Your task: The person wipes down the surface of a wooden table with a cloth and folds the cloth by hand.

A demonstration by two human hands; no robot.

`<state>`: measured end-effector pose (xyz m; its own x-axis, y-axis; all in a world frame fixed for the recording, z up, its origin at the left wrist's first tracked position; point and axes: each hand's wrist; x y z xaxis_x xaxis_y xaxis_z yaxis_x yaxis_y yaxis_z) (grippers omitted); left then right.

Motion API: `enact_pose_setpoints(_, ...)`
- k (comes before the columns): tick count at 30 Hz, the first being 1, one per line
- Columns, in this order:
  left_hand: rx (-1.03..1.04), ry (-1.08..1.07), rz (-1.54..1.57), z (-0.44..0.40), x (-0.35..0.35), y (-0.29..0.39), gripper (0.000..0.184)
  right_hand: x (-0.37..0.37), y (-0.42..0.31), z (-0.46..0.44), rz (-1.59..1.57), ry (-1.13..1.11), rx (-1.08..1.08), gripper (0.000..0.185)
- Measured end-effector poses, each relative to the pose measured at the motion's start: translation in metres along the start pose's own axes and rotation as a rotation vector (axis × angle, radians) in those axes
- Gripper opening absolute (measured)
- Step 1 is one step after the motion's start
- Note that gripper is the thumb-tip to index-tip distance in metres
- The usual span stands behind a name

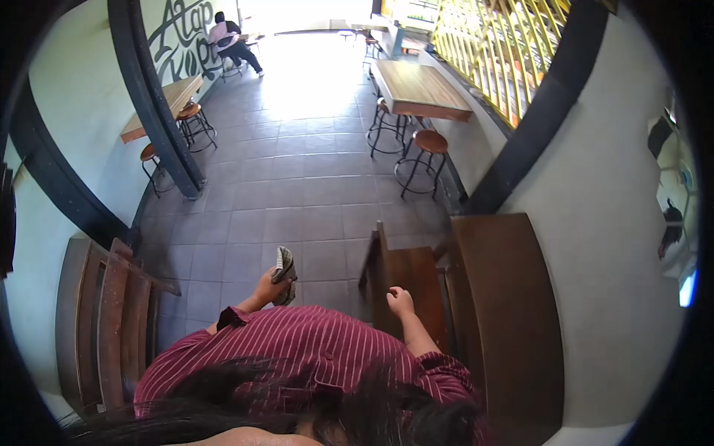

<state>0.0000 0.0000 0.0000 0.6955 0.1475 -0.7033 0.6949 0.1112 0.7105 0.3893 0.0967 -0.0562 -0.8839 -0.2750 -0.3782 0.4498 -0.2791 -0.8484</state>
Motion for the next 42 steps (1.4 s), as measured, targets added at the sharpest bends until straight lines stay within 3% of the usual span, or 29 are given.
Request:
enact_pose_setpoints(2,-0.049,0.084,0.195,0.005,-0.004,0.013,0.042,0.005,-0.037,-0.004,0.505,0.280,-0.217,0.034)
enact_pose_setpoints(3,-0.052,0.088,0.155,-0.025,-0.059,-0.026,0.042,0.071,-0.082,-0.036,0.468,0.265,-0.221,0.034)
enact_pose_setpoints(5,-0.161,0.063,0.296,-0.038,-0.070,-0.036,0.038,0.089,-0.115,-0.059,0.093,-0.044,-0.308,0.030)
enact_pose_setpoints(8,0.009,0.165,0.553,-0.065,-0.070,-0.047,0.038,0.119,-0.178,-0.068,0.028,-0.219,-0.366,0.031)
enact_pose_setpoints(10,-0.024,0.123,0.556,-0.075,-0.073,-0.039,0.038,0.141,-0.205,-0.066,-0.057,-0.467,-0.359,0.041)
enact_pose_setpoints(12,-0.048,0.089,0.554,-0.089,-0.079,-0.026,0.038,0.161,-0.231,-0.061,-0.064,-0.556,-0.398,0.046)
enact_pose_setpoints(14,0.061,0.093,0.470,-0.104,-0.085,-0.009,0.037,0.176,-0.256,-0.063,-0.068,-0.642,-0.444,0.051)
enact_pose_setpoints(16,0.023,-0.008,0.595,-0.115,-0.089,0.004,0.037,0.188,-0.270,-0.069,0.030,-0.531,-0.751,0.053)
enact_pose_setpoints(17,-0.009,-0.111,0.712,-0.121,-0.092,0.007,0.037,0.194,-0.274,-0.076,0.024,-0.533,-0.748,0.053)
enact_pose_setpoints(19,0.010,-0.108,0.616,-0.137,-0.097,0.005,0.035,0.202,-0.286,-0.097,0.002,-0.628,-0.772,0.047)
enact_pose_setpoints(23,-0.049,-0.162,0.706,-0.185,-0.101,-0.009,0.033,0.203,-0.305,-0.147,-0.004,-0.688,-0.771,0.038)
enact_pose_setpoints(25,-0.100,-0.232,0.708,-0.222,-0.104,-0.020,0.032,0.197,-0.321,-0.170,-0.276,-0.734,-0.490,0.028)
enact_pose_setpoints(28,0.068,-0.312,0.850,-0.271,-0.114,-0.028,0.032,0.180,-0.334,-0.213,-0.237,-0.638,-0.522,0.023)
enact_pose_setpoints(30,0.214,-0.276,0.560,-0.303,-0.125,-0.023,0.030,0.166,-0.350,-0.242,-0.165,-0.593,-0.528,0.022)
enact_pose_setpoints(37,-0.144,-0.099,0.586,-0.363,-0.132,-0.005,0.017,0.140,-0.381,-0.304,-0.114,-0.368,-0.633,0.018)
enact_pose_setpoints(42,-0.007,-0.171,0.799,-0.398,-0.118,0.003,0.021,0.116,-0.373,-0.325,-0.292,-0.305,-0.546,0.021)
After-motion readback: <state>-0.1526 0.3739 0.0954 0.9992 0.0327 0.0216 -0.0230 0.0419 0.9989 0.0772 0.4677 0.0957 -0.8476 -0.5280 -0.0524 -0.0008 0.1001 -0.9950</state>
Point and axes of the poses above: each hand's wrist, its own z-axis away from the middle knuckle, its own x-axis out of the palm, y = z × x, and after that the axes turned 9 degrees about -z, right-handed
